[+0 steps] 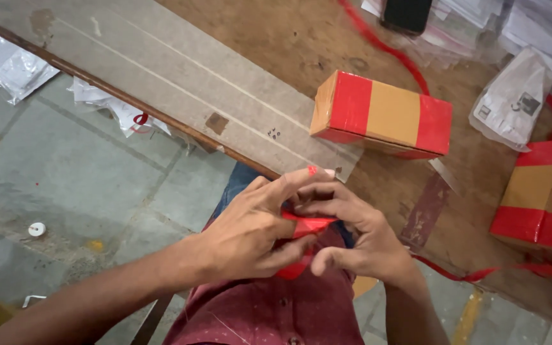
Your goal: Applying red adhesive tape to small cardboard boxes at a workbench.
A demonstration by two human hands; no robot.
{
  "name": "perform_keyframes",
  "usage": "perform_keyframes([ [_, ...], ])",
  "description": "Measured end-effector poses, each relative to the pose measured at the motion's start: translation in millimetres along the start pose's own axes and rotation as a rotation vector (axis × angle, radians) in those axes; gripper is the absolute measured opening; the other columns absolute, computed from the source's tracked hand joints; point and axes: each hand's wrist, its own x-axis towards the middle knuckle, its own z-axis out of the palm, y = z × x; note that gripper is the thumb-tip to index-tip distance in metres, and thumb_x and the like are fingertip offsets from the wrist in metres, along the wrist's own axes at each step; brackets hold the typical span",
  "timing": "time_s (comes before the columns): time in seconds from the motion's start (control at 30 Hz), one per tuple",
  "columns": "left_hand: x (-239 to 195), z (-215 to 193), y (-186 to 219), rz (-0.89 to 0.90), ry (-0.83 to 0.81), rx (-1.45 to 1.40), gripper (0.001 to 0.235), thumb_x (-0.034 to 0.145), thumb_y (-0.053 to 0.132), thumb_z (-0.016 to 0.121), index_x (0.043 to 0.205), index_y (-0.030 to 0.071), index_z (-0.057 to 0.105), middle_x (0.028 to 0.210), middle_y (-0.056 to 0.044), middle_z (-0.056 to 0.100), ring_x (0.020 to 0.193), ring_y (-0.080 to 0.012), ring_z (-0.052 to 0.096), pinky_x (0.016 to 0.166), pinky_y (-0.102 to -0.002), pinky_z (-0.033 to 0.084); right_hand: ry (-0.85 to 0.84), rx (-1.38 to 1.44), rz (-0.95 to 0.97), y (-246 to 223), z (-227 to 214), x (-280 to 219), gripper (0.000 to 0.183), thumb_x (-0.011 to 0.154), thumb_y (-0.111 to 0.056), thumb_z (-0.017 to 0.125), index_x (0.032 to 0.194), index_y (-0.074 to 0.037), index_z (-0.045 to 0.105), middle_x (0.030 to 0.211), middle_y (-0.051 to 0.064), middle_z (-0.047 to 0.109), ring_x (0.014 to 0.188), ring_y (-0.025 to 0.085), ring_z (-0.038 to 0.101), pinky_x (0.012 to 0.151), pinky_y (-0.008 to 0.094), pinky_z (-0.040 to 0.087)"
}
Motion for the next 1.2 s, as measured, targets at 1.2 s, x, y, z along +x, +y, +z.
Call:
perform_keyframes([
  [1.2, 90, -2, -17, -0.789, -0.016, -0.505, 0.077, 0.066, 0.069, 0.069, 0.111, 0.006, 0.074, 0.09, -0.012, 0.08, 0.083, -0.0221, 0.078, 0.078, -0.036, 0.059, 0.424, -0.91, -0.16, -13, -77, 86, 0.02, 0.08, 0.003, 0.087, 0.098, -0.003, 0.078, 0.1, 0.007, 0.073, 0.097, 0.022, 0.065, 0.082, 0.033, 0.054],
])
